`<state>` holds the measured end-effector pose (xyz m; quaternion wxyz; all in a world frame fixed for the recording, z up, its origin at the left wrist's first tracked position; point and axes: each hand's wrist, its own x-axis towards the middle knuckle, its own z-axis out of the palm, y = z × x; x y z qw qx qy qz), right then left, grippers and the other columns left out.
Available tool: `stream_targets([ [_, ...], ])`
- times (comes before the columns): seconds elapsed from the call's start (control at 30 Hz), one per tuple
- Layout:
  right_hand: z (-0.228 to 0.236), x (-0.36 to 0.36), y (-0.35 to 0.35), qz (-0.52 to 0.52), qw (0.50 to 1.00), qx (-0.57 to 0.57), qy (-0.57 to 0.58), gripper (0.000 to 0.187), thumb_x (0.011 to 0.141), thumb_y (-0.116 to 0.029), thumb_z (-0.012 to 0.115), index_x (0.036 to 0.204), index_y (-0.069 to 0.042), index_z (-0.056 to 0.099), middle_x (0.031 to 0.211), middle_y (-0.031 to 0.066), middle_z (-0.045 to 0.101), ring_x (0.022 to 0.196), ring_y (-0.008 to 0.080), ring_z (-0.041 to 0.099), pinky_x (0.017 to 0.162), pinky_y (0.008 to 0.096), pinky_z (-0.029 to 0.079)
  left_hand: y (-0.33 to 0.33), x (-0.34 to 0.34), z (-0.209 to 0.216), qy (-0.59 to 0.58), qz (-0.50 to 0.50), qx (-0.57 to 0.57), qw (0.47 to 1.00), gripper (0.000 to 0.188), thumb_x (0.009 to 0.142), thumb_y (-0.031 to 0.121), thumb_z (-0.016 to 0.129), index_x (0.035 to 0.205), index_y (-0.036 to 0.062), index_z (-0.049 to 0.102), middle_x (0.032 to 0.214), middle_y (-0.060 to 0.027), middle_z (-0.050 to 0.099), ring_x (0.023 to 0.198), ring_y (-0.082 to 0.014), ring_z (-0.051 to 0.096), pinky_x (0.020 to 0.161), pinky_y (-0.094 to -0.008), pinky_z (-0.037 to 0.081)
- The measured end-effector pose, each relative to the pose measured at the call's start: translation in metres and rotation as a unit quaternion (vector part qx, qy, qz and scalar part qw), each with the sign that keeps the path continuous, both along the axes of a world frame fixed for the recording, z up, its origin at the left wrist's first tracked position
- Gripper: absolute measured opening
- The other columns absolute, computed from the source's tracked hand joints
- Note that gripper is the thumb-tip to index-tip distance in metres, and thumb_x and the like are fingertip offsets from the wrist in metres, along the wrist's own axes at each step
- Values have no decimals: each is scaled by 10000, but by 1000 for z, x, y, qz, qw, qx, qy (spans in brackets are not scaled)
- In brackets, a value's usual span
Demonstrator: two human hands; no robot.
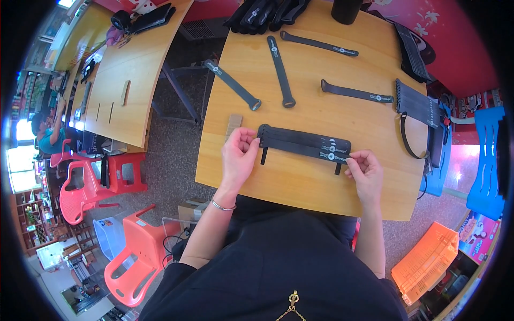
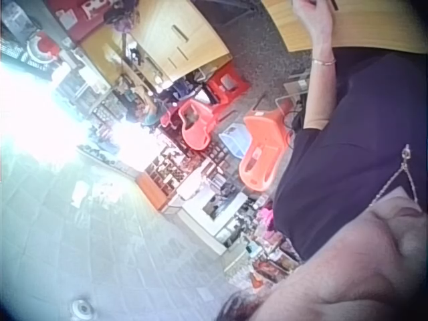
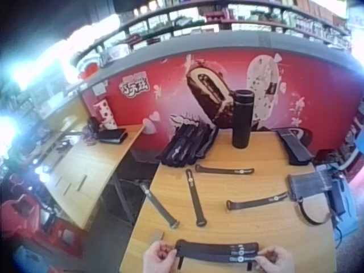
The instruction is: Assembling black plastic strips onto a slotted base component for textile manufacturing.
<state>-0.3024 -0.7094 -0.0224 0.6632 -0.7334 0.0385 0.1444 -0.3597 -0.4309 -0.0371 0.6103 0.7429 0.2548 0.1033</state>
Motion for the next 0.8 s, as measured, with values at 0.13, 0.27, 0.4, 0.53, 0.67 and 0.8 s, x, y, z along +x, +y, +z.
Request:
stream_targets([
  [0.13, -1, 0, 0, 0, 1000, -1, 2, 90, 836, -36, 638, 901, -29, 577, 750, -2, 601, 599, 50, 571, 540, 174, 458, 0, 0, 1, 3, 0, 2, 1000, 129, 811, -27, 611, 932, -8, 570, 712, 18, 550, 565, -19, 454, 524, -166, 390],
  [0.27, 0, 0, 1, -3, 1000, 4, 6, 91, 837, -39, 638, 904, -29, 578, 751, -2, 604, 602, 50, 572, 541, 174, 459, -1, 0, 1, 4, -1, 2, 1000, 132, 811, -28, 612, 934, -6, 568, 708, 22, 543, 564, -17, 450, 522, -163, 384],
  [0.4, 2, 0, 1, -5, 1000, -5, 8, 94, 836, -41, 640, 907, -26, 581, 753, 1, 607, 605, 50, 574, 541, 173, 459, -2, 1, 3, 6, -1, 4, 1000, 142, 813, -32, 610, 944, -1, 563, 710, 24, 536, 563, -18, 444, 521, -162, 378],
  [0.53, 2, -1, -1, -2, 1000, -11, 13, 95, 836, -42, 641, 908, -23, 583, 755, 3, 605, 605, 52, 574, 545, 175, 465, -2, 1, -1, -6, -6, 3, 1000, 146, 816, -35, 604, 949, 3, 557, 713, 27, 527, 556, -16, 434, 512, -163, 368],
  [0.67, 0, 0, 2, -3, 1000, -18, 13, 102, 833, -41, 644, 912, -19, 584, 762, 5, 603, 608, 53, 573, 553, 179, 476, -2, 1, 1, 6, -3, -3, 1000, 140, 822, -35, 597, 946, 10, 550, 715, 32, 516, 548, -10, 421, 502, -159, 354],
  [0.8, -1, -1, 3, -8, 1000, -27, 5, 98, 843, -31, 626, 921, -26, 567, 767, 6, 592, 597, 47, 555, 532, 165, 441, -2, 2, 0, 1, -5, -4, 1000, 137, 824, -38, 594, 945, 11, 550, 717, 34, 516, 550, -7, 420, 501, -156, 351],
])
